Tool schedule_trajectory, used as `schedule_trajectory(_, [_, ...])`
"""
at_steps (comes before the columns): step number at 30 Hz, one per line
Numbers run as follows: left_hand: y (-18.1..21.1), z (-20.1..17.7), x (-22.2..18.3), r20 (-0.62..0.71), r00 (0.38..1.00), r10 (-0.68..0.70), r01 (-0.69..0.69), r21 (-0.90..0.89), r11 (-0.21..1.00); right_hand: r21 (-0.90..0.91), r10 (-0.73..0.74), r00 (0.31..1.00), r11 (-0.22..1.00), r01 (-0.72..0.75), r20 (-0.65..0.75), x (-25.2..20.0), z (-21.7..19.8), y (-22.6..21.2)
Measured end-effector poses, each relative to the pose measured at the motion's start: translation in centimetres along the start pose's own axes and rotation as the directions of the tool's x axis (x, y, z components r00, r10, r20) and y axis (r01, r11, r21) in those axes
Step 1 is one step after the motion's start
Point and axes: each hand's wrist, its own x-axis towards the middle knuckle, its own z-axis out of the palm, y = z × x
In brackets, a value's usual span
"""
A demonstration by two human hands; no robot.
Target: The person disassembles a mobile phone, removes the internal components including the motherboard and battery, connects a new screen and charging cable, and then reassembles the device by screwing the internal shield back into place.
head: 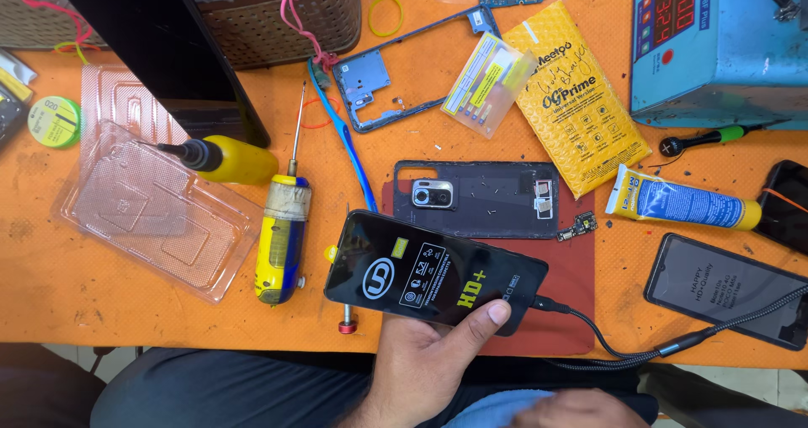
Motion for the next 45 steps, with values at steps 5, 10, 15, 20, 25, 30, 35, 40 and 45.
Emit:
schedule_trajectory(5, [0.3,-0.1,-0.1,0.017,0.999,-0.036,0.037,-0.010,0.999,0.163,0.209,0.956,0.956,-0.244,0.207,-1.9,-0.4,1.8])
schedule_trajectory(10, [0.5,-0.6,0.0,0.067,0.997,-0.036,0.034,0.039,0.999,0.492,0.220,0.972,0.857,-0.150,-0.087,1.2,-7.2,5.8])
schedule_trajectory(15, [0.8,-0.6,0.2,0.088,0.996,0.026,-0.033,0.089,0.996,0.853,0.709,0.643,0.496,-0.161,-0.291,5.7,-6.6,5.0])
schedule_trajectory(20, [0.8,-0.5,0.3,0.087,0.996,-0.006,-0.003,0.107,0.994,0.989,0.710,0.701,0.140,-0.058,-0.059,7.2,-5.4,6.6])
schedule_trajectory(25, [0.8,-0.2,0.1,0.052,0.998,0.025,-0.033,0.161,0.986,0.991,0.776,0.628,0.036,-0.128,0.053,8.2,-5.3,6.8])
schedule_trajectory(30, [0.6,0.0,0.1,0.022,0.999,-0.031,0.026,0.191,0.981,0.978,0.769,0.639,0.107,-0.179,0.033,8.4,-4.8,7.1])
schedule_trajectory(35, [0.5,0.3,0.1,0.008,1.000,0.016,-0.017,0.174,0.985,0.945,0.792,0.610,0.222,-0.238,-0.032,9.2,-4.7,6.6])
schedule_trajectory(40, [0.7,0.6,-0.1,0.002,0.999,0.037,-0.037,0.177,0.984,0.941,0.784,0.618,0.250,-0.226,-0.060,9.7,-4.8,6.5])
schedule_trajectory(45, [1.3,0.7,-0.2,-0.003,0.998,0.060,-0.059,0.180,0.982,0.954,0.804,0.595,0.187,-0.235,-0.011,9.8,-4.9,6.7])
